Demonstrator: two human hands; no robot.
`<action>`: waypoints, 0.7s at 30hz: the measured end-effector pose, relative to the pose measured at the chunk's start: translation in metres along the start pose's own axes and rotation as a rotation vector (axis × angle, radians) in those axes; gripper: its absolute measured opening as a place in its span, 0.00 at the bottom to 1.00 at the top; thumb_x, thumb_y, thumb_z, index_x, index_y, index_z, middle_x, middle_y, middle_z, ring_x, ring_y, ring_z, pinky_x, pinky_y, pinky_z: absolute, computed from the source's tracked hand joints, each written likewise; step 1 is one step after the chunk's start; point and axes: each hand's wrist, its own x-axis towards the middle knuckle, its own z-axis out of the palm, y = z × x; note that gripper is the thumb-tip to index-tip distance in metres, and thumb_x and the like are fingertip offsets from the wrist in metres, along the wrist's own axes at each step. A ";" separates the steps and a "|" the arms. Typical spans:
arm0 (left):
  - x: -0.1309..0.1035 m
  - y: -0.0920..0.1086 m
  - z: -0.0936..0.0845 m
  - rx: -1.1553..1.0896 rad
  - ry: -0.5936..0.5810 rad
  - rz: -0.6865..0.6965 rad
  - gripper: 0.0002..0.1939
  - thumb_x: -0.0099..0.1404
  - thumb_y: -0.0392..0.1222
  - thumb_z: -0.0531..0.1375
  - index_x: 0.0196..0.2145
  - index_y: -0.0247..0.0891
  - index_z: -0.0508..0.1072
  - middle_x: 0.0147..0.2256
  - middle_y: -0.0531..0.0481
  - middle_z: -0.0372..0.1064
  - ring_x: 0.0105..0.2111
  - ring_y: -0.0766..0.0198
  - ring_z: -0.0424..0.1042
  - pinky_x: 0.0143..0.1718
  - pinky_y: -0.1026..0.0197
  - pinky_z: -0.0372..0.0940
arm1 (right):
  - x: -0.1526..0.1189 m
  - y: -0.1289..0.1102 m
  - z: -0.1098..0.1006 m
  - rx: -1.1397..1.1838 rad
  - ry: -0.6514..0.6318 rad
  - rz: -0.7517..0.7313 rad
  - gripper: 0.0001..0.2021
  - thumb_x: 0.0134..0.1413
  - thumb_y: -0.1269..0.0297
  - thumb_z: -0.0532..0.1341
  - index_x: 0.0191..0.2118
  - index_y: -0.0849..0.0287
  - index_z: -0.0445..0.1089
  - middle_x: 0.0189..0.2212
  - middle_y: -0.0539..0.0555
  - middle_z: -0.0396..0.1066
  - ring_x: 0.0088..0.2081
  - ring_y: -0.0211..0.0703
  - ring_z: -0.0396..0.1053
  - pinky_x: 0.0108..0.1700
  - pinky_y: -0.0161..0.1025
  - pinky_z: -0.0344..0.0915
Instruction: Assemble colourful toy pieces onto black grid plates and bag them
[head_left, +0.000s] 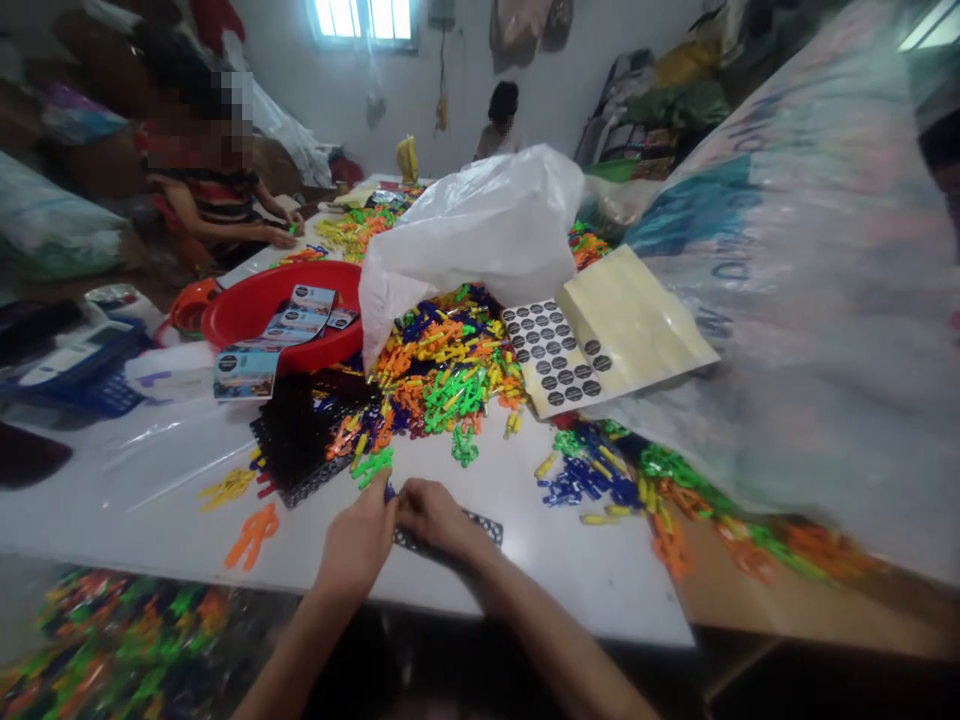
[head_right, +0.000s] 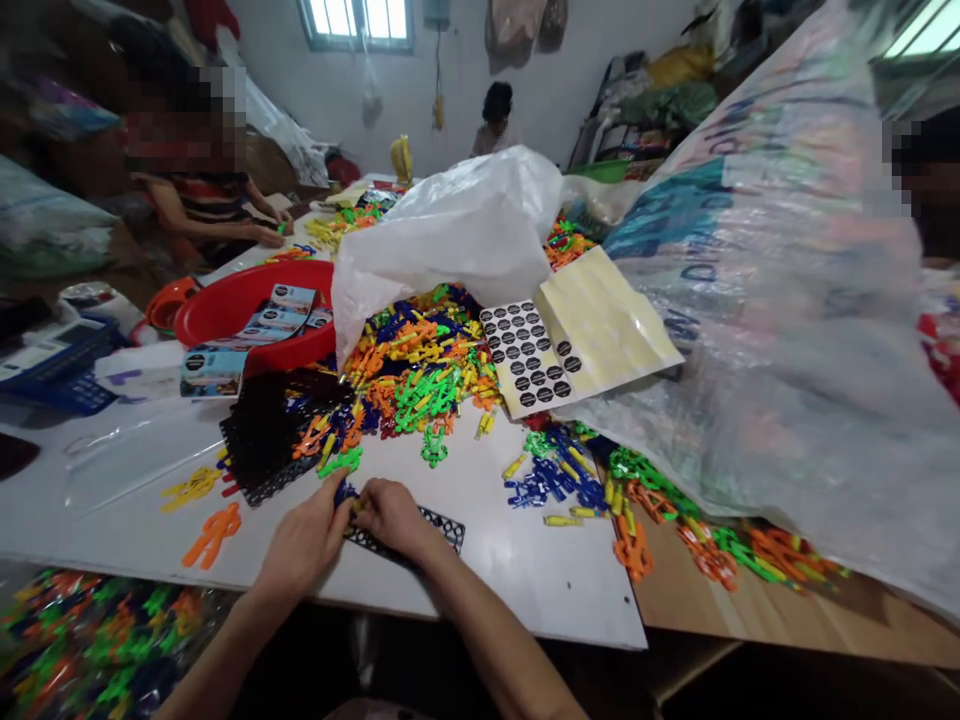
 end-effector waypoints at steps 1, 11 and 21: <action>0.000 -0.001 0.002 0.002 0.014 0.013 0.21 0.69 0.39 0.46 0.58 0.34 0.60 0.48 0.39 0.72 0.41 0.54 0.76 0.42 0.56 0.68 | 0.006 0.007 -0.015 0.001 -0.020 -0.041 0.07 0.52 0.71 0.60 0.39 0.59 0.67 0.34 0.51 0.70 0.33 0.39 0.68 0.35 0.32 0.62; -0.004 -0.004 0.001 -0.015 -0.034 0.022 0.22 0.68 0.39 0.46 0.58 0.33 0.61 0.52 0.41 0.69 0.45 0.53 0.74 0.44 0.54 0.69 | 0.067 0.053 -0.090 -0.621 0.175 0.194 0.14 0.59 0.78 0.49 0.46 0.63 0.65 0.44 0.62 0.67 0.44 0.48 0.64 0.42 0.39 0.61; 0.007 0.006 0.002 0.109 -0.002 0.075 0.19 0.68 0.35 0.44 0.50 0.34 0.68 0.47 0.40 0.71 0.44 0.55 0.73 0.43 0.57 0.68 | 0.031 0.024 -0.086 -0.198 0.376 0.102 0.08 0.60 0.65 0.53 0.41 0.62 0.66 0.35 0.57 0.70 0.37 0.44 0.66 0.39 0.38 0.61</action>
